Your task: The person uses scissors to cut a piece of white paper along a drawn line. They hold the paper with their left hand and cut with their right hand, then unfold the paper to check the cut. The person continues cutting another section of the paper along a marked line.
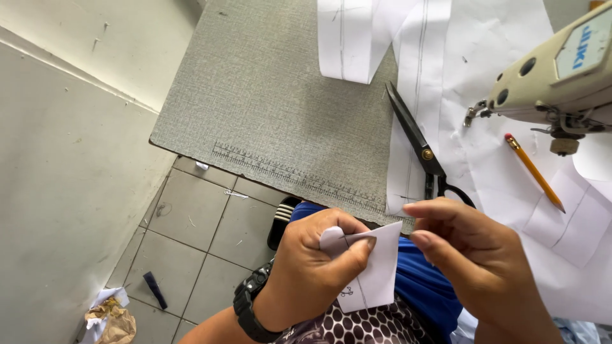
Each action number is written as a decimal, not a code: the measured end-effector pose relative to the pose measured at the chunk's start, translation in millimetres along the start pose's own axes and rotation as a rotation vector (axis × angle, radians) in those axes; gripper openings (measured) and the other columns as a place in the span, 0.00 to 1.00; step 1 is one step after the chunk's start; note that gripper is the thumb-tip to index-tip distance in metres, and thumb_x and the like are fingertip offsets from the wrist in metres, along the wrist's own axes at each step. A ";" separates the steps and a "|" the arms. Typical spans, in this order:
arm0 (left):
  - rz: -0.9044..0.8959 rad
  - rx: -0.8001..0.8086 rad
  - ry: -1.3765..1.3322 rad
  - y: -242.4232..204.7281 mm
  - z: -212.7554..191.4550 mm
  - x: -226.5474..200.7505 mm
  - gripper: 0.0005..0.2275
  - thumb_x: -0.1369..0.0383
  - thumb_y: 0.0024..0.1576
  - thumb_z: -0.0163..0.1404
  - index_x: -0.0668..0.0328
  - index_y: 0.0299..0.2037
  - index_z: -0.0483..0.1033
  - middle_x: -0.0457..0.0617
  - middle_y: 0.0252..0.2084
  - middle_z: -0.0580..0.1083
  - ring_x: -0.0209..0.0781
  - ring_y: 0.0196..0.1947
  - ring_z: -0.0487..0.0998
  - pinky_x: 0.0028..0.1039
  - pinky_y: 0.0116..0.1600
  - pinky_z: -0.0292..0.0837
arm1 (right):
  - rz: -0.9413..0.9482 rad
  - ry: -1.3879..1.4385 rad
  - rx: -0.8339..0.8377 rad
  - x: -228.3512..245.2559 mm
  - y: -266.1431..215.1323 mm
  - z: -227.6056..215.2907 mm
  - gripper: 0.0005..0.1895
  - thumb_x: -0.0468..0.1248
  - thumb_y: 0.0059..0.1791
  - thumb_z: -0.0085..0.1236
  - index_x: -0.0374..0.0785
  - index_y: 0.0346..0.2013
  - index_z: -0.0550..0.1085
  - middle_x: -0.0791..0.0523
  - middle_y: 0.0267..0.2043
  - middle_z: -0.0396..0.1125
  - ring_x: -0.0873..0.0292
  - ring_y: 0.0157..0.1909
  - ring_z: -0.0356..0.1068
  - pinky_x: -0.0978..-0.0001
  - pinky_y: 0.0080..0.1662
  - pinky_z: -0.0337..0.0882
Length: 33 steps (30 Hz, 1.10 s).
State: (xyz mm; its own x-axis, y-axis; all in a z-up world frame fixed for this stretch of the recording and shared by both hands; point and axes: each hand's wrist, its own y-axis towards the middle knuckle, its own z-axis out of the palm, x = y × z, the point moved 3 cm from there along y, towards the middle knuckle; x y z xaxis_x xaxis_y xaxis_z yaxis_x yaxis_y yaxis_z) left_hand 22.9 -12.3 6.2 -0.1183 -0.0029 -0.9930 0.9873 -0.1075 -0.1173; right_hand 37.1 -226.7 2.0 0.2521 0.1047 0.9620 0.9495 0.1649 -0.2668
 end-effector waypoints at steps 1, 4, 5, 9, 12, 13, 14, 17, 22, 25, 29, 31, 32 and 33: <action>0.002 0.003 0.001 0.1 2.3 -2.3 0.02 0.75 0.52 0.56 0.65 0.32 0.79 0.45 0.24 0.76 0.28 0.20 0.69 0.17 0.23 0.65 | -0.002 0.001 -0.003 -0.8 0.6 0.0 0.17 0.21 0.46 0.56 0.26 0.50 0.79 0.49 0.34 0.72 0.64 0.29 0.66 0.78 0.30 0.63; 0.210 -0.057 0.169 -1.4 6.5 -14.2 0.02 0.78 0.49 0.56 0.63 0.30 0.77 0.44 0.24 0.73 0.29 0.19 0.65 0.19 0.23 0.61 | 0.019 0.099 0.118 -4.8 3.0 5.3 0.20 0.20 0.46 0.56 0.27 0.53 0.79 0.51 0.31 0.71 0.65 0.28 0.64 0.78 0.29 0.61; 0.311 -0.071 0.220 -2.9 8.8 -18.3 0.05 0.80 0.48 0.57 0.64 0.31 0.76 0.47 0.27 0.75 0.33 0.21 0.70 0.20 0.26 0.66 | -0.009 0.117 0.133 -6.3 3.4 5.9 0.14 0.20 0.47 0.56 0.26 0.47 0.79 0.51 0.31 0.72 0.64 0.27 0.64 0.77 0.28 0.64; 0.504 0.016 0.241 -6.6 13.5 -30.1 0.07 0.79 0.47 0.57 0.66 0.33 0.74 0.51 0.29 0.77 0.37 0.23 0.74 0.23 0.28 0.71 | -0.021 0.103 0.232 -5.3 4.4 -2.3 0.09 0.22 0.48 0.55 0.27 0.39 0.82 0.51 0.26 0.75 0.63 0.25 0.70 0.75 0.28 0.72; 0.336 0.338 0.065 -6.9 5.6 -20.4 0.24 0.62 0.40 0.61 0.64 0.46 0.73 0.56 0.43 0.76 0.47 0.40 0.78 0.31 0.47 0.76 | -0.125 0.045 0.330 2.9 6.0 -12.6 0.10 0.20 0.45 0.53 0.29 0.34 0.82 0.52 0.28 0.76 0.62 0.27 0.74 0.73 0.31 0.77; 0.335 0.341 0.065 -4.2 5.5 -13.9 0.24 0.62 0.40 0.61 0.64 0.46 0.73 0.56 0.43 0.76 0.47 0.40 0.78 0.31 0.47 0.76 | -0.124 0.047 0.326 8.0 9.6 -10.9 0.10 0.20 0.45 0.53 0.29 0.34 0.82 0.52 0.28 0.76 0.62 0.27 0.74 0.73 0.31 0.77; 0.236 0.424 -0.083 -1.6 7.0 -5.4 0.22 0.54 0.52 0.49 0.63 0.50 0.70 0.55 0.49 0.73 0.47 0.48 0.75 0.35 0.55 0.72 | -0.206 0.073 0.426 15.8 11.6 -6.5 0.09 0.22 0.45 0.55 0.31 0.33 0.81 0.53 0.26 0.76 0.63 0.25 0.73 0.74 0.29 0.75; 0.074 0.578 -0.137 5.5 13.1 8.0 0.25 0.46 0.60 0.42 0.62 0.52 0.70 0.55 0.52 0.73 0.46 0.52 0.75 0.35 0.59 0.71 | -0.323 0.142 0.597 19.8 17.2 -0.3 0.07 0.23 0.44 0.56 0.33 0.32 0.79 0.55 0.25 0.75 0.63 0.22 0.72 0.75 0.27 0.74; -0.274 0.783 -0.390 -2.9 21.7 43.5 0.12 0.61 0.61 0.54 0.64 0.44 0.75 0.41 0.33 0.73 0.25 0.28 0.67 0.14 0.35 0.61 | -0.385 0.200 0.718 10.7 22.9 -4.7 0.03 0.26 0.46 0.56 0.32 0.32 0.77 0.54 0.25 0.73 0.62 0.22 0.67 0.73 0.28 0.68; -0.294 0.663 -0.371 -1.1 24.1 46.9 0.08 0.66 0.57 0.58 0.60 0.34 0.74 0.37 0.26 0.69 0.23 0.23 0.62 0.14 0.28 0.56 | -0.332 0.221 0.704 -6.0 20.9 -10.1 0.05 0.25 0.47 0.55 0.31 0.34 0.78 0.53 0.27 0.73 0.61 0.24 0.68 0.72 0.30 0.70; -0.068 0.264 -0.174 5.1 21.3 46.0 0.07 0.68 0.60 0.55 0.61 0.36 0.71 0.43 0.25 0.72 0.28 0.20 0.69 0.17 0.24 0.66 | -0.130 0.559 0.386 -43.8 23.8 -13.7 0.26 0.45 0.55 0.44 0.25 0.59 0.71 0.45 0.42 0.73 0.60 0.35 0.68 0.71 0.37 0.65; 0.026 0.148 -0.115 6.9 20.6 45.8 0.08 0.66 0.60 0.53 0.61 0.36 0.70 0.44 0.25 0.72 0.30 0.19 0.71 0.17 0.22 0.70 | -0.230 0.772 0.437 -53.6 20.3 -9.1 0.41 0.62 0.60 0.38 0.22 0.62 0.67 0.38 0.47 0.72 0.51 0.44 0.73 0.62 0.46 0.72; 0.042 0.087 -0.105 7.5 20.2 46.1 0.07 0.67 0.60 0.54 0.61 0.36 0.71 0.42 0.24 0.70 0.28 0.18 0.67 0.17 0.22 0.65 | -0.218 0.730 0.367 -62.2 16.0 -9.4 0.38 0.59 0.58 0.50 0.22 0.60 0.67 0.38 0.49 0.72 0.49 0.48 0.73 0.58 0.51 0.72; 0.050 0.026 -0.095 6.1 19.7 46.6 0.07 0.67 0.60 0.54 0.61 0.35 0.71 0.40 0.22 0.68 0.26 0.18 0.62 0.17 0.22 0.61 | -0.200 0.690 0.295 -71.5 9.3 -9.1 0.37 0.56 0.56 0.62 0.21 0.58 0.67 0.38 0.50 0.72 0.47 0.53 0.73 0.54 0.56 0.72</action>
State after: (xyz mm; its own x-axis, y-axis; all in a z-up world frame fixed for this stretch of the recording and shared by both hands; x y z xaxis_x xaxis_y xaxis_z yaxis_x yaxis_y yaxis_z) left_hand 21.3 -32.7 -40.5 -0.0798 -0.1029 -0.9915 0.9892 -0.1305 -0.0661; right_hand 29.6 -241.6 -68.7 0.2317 -0.5731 0.7860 0.9248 0.3804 0.0047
